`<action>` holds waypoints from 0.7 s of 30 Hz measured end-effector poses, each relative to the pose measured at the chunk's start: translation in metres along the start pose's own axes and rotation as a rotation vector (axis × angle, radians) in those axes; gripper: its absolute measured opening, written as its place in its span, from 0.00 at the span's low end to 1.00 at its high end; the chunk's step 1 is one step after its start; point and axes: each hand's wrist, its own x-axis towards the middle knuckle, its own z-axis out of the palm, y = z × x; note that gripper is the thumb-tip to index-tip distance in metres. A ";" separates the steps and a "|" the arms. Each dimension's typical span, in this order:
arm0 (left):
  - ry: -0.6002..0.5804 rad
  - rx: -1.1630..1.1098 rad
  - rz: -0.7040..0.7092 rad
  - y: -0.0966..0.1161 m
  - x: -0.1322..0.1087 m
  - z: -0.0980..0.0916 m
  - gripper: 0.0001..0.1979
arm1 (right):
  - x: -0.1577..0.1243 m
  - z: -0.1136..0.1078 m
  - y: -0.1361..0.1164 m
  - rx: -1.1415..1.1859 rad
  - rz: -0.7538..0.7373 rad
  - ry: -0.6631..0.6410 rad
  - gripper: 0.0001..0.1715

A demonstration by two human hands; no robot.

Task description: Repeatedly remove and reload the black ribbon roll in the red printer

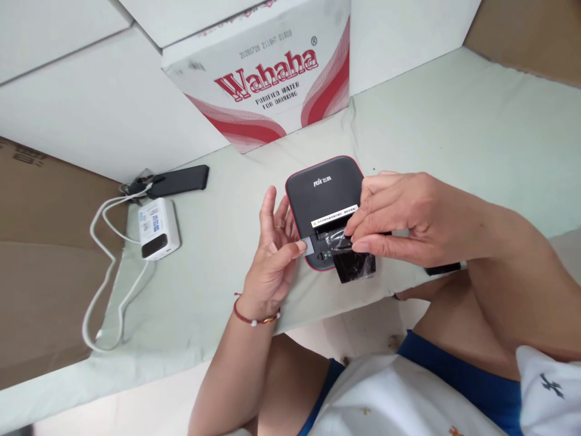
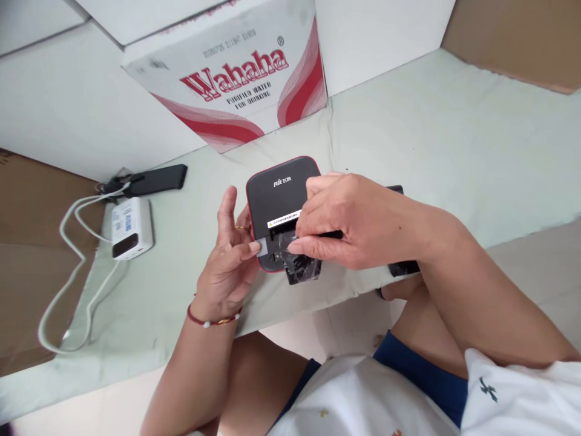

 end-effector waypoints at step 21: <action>-0.053 -0.023 -0.020 -0.001 0.001 0.000 0.54 | 0.018 0.001 -0.011 -0.191 0.134 -0.130 0.26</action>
